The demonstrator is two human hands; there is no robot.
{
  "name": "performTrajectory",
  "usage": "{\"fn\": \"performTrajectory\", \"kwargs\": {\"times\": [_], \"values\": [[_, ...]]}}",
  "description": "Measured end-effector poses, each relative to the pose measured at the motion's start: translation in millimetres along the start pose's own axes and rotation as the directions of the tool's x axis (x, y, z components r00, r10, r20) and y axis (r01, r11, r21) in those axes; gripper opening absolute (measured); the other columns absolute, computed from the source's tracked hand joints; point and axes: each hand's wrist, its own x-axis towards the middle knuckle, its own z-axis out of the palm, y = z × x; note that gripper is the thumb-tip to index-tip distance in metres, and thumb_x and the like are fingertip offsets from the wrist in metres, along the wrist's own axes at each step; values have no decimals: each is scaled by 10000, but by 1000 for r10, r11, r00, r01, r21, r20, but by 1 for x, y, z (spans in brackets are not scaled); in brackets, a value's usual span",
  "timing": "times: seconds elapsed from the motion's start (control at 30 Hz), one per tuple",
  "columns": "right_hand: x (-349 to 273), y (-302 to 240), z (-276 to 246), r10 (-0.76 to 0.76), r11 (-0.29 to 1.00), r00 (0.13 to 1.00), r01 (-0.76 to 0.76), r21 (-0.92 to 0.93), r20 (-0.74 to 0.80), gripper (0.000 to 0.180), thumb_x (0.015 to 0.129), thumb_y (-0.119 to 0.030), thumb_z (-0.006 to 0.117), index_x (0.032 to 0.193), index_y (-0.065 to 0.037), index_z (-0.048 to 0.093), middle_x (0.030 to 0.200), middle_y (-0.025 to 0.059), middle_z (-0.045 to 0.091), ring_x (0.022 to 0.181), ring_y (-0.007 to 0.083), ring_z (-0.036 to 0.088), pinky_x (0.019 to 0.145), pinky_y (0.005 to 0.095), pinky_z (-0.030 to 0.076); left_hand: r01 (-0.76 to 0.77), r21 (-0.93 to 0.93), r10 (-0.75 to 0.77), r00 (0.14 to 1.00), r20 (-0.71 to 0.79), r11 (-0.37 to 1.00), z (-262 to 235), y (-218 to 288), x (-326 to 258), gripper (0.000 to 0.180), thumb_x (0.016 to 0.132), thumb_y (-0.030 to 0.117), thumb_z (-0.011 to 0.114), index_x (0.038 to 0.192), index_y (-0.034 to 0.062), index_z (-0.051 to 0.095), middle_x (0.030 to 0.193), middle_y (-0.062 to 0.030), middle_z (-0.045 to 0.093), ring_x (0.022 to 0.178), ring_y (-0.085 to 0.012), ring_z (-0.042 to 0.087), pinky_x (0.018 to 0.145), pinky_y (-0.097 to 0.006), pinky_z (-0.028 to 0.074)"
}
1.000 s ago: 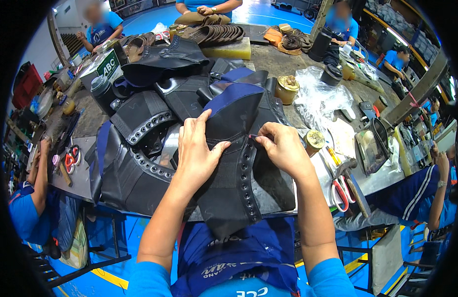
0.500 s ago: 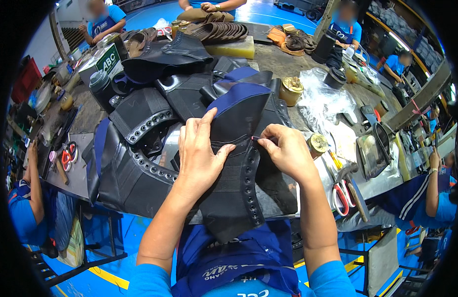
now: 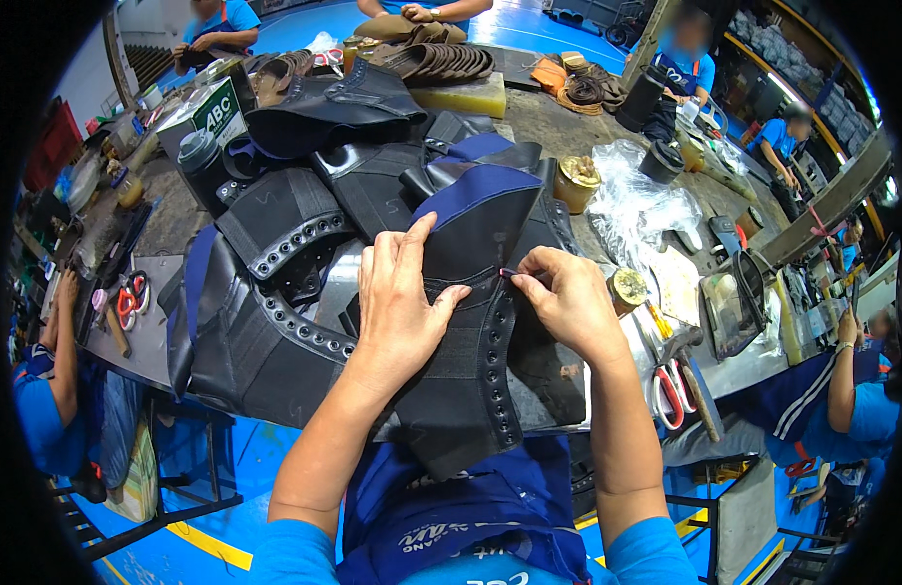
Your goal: The person assembles a black boot by hand, inserting a small white paper tag into the boot's interior and adjusting the upper. The person handles the boot repeatedly, turning it over and checking the interior and exterior surfaces.
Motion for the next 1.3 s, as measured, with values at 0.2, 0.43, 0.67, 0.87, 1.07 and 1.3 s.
{"fn": "performTrajectory", "kwargs": {"times": [0.2,0.43,0.67,0.87,1.07,1.3], "values": [[-3,4,5,2,988,994,15,151,-112,107,716,-75,621,781,5,592,715,151,608,660,276,601,606,337,456,-14,-16,14,1000,-6,1000,1,-2,0,702,583,121,740,1195,21,410,941,-128,448,862,-273,443,769,-366,360],[-14,15,18,169,889,975,-87,450,-144,61,730,-2,623,775,18,587,698,33,617,644,57,557,587,190,431,-10,-20,11,1000,4,1000,1,-4,-1,704,586,125,739,1199,21,409,942,-126,446,866,-271,439,773,-366,360],[-14,20,23,91,879,980,5,476,-177,67,722,33,614,787,26,599,712,24,603,663,63,560,611,192,450,-19,-48,19,1000,0,999,2,-6,-1,700,582,117,740,1196,31,414,942,-126,445,864,-272,439,771,-367,361],[-13,20,22,-37,944,973,108,310,-226,122,694,37,639,815,36,625,742,68,614,659,104,583,617,207,461,-6,-57,7,1000,6,998,3,-7,-1,697,583,117,739,1196,35,416,940,-124,444,863,-271,438,768,-367,361],[-13,19,24,-59,949,967,131,286,-246,127,690,32,643,817,31,630,737,77,612,655,111,583,607,215,457,3,-62,-2,1000,9,998,3,-7,-1,694,587,117,738,1198,38,417,943,-122,442,867,-267,437,772,-366,360],[-11,17,26,-80,949,955,161,272,-287,110,685,2,643,794,-1,630,713,97,607,609,182,592,551,254,449,9,-67,-8,1000,11,998,3,-6,-1,690,593,123,737,1199,39,418,948,-123,442,874,-266,437,780,-364,359]]}}
